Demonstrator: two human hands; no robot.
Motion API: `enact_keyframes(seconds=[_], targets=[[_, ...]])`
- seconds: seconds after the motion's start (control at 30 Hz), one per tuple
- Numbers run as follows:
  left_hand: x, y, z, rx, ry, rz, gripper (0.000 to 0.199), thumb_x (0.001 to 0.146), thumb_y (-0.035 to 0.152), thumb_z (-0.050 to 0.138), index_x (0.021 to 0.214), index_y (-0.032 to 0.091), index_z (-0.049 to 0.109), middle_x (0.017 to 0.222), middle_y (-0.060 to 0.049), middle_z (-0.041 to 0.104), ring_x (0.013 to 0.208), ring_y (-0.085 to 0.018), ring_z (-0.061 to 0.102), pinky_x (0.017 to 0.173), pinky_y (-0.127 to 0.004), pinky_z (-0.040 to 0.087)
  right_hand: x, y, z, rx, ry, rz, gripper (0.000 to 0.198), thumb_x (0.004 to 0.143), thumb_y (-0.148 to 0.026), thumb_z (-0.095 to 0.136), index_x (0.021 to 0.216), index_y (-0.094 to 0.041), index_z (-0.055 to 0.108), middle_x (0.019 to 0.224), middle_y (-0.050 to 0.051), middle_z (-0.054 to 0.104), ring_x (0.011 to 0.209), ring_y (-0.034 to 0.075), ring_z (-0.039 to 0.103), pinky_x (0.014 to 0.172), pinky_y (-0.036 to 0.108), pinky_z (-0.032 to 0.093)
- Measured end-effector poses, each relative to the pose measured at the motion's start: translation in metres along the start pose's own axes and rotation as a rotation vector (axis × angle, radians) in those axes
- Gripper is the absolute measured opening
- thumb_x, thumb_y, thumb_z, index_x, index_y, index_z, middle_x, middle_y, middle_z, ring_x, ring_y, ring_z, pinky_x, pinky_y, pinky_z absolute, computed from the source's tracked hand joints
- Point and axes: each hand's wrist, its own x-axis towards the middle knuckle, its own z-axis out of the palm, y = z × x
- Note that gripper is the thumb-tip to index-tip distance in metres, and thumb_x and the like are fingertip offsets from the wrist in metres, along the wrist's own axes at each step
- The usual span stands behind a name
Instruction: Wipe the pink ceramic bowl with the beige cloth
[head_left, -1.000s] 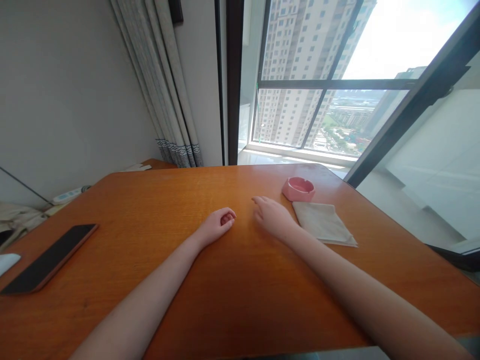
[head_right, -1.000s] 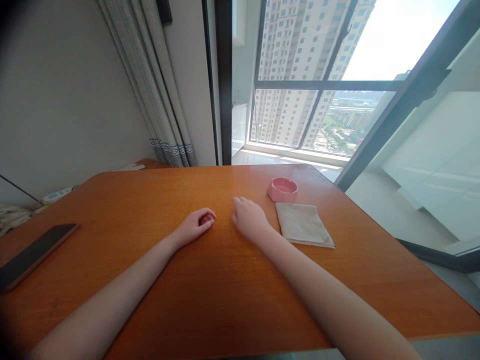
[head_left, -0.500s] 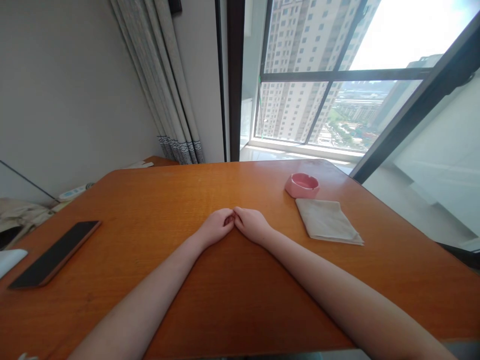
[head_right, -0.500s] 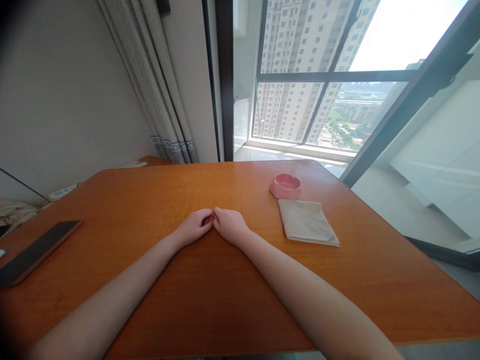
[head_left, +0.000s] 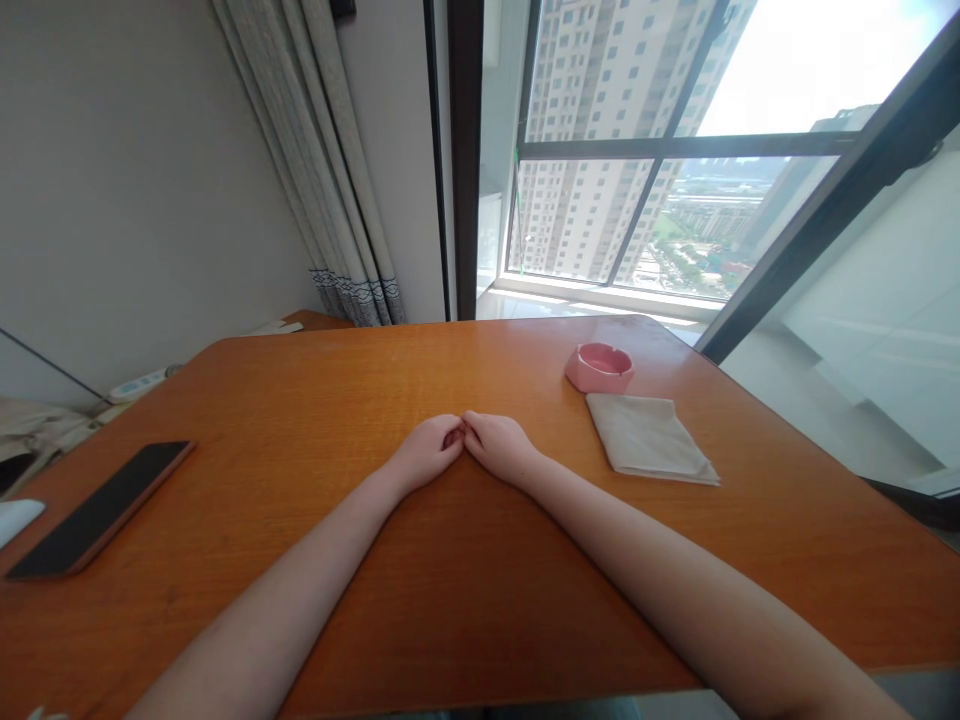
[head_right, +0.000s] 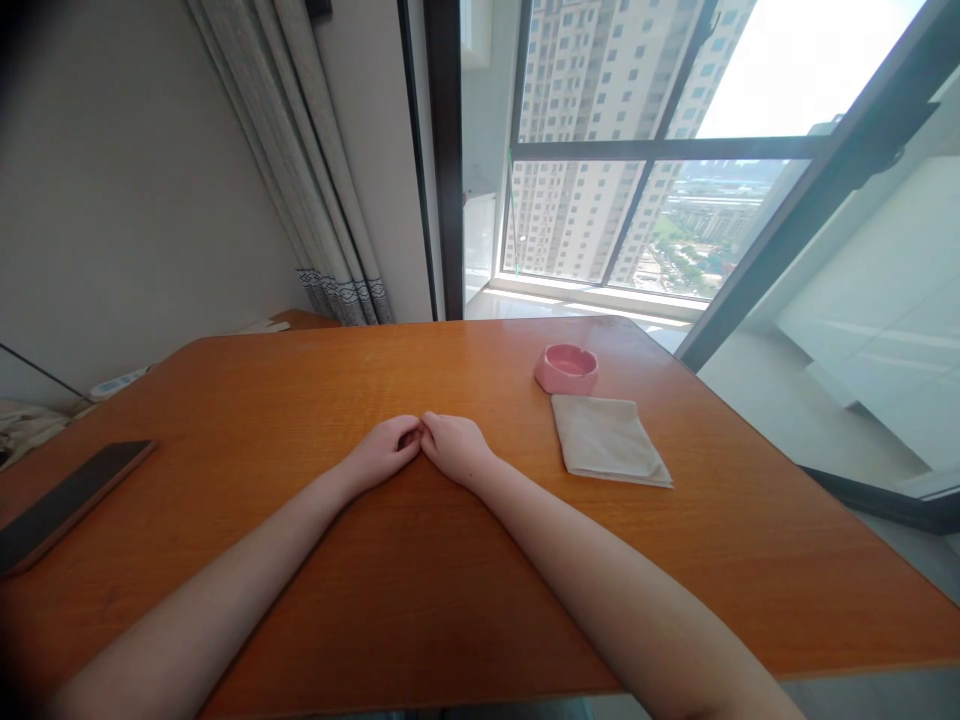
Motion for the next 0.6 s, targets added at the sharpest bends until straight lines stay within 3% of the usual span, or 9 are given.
enact_keyframes(seconds=[0.6], targets=[[-0.0001, 0.0002, -0.0002, -0.005, 0.014, 0.001, 0.014, 0.078, 0.02, 0.045, 0.065, 0.019, 0.043, 0.066, 0.001, 0.049, 0.062, -0.013, 0.043, 0.058, -0.026, 0.032, 0.0003, -0.0015, -0.002, -0.007, -0.028, 0.015, 0.022, 0.093, -0.027, 0.036, 0.092, -0.02, 0.057, 0.089, 0.005, 0.069, 0.079, 0.016, 0.062, 0.066, 0.024, 0.035]])
